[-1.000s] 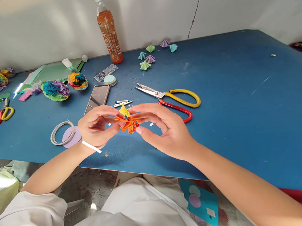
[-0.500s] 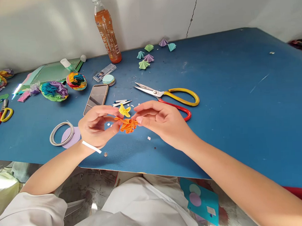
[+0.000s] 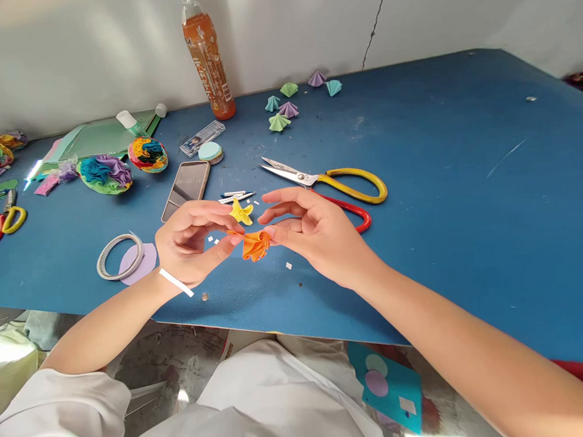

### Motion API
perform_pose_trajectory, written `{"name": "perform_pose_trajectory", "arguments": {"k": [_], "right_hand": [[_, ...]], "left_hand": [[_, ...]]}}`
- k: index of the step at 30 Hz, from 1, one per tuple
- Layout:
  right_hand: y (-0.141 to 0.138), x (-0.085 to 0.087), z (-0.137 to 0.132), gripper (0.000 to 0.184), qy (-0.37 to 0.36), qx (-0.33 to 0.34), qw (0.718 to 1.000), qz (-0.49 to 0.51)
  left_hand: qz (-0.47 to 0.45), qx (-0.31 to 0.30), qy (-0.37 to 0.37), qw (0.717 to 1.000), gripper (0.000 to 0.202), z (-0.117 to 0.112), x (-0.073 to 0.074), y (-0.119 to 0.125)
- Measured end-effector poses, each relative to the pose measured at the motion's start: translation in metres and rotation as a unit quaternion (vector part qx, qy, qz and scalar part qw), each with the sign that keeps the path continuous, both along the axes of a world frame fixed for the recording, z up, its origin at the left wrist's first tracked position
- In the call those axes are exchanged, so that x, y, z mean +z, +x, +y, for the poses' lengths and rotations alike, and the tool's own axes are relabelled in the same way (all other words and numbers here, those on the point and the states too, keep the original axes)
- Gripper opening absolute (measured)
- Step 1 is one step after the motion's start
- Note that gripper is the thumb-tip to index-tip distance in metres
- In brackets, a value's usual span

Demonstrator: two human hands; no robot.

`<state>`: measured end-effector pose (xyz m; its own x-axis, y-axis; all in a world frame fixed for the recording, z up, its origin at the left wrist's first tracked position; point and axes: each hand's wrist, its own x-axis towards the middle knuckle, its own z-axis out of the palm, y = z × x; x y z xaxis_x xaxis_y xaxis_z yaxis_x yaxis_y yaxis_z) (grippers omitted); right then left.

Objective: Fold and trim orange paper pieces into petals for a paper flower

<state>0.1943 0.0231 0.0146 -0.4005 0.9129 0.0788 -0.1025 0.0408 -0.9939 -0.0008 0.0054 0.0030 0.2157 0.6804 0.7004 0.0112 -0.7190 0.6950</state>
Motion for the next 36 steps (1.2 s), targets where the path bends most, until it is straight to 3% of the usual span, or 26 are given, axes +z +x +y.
{"name": "perform_pose_trajectory", "arguments": {"k": [5,11,18,29,36], "right_hand": [[0.000,0.001,0.000,0.040,0.003,0.013,1.000,-0.022],[0.001,0.003,-0.002,0.038,0.064,-0.003,0.996,-0.056],[-0.006,-0.001,-0.010,0.027,0.131,-0.061,0.986,-0.080],[-0.005,0.003,-0.017,0.019,0.101,-0.052,0.989,-0.091],[-0.004,0.002,-0.014,0.025,0.093,-0.048,0.989,-0.101]], "left_hand": [[0.019,-0.023,0.017,0.999,0.035,0.001,-0.002,0.001],[0.090,-0.034,0.019,0.995,0.037,0.000,-0.004,-0.001],[0.146,0.014,0.035,0.989,0.035,0.000,-0.007,-0.001],[0.158,0.067,0.044,0.984,0.023,0.000,-0.008,0.001],[0.121,0.047,0.052,0.990,0.023,0.001,-0.009,0.001]]}}
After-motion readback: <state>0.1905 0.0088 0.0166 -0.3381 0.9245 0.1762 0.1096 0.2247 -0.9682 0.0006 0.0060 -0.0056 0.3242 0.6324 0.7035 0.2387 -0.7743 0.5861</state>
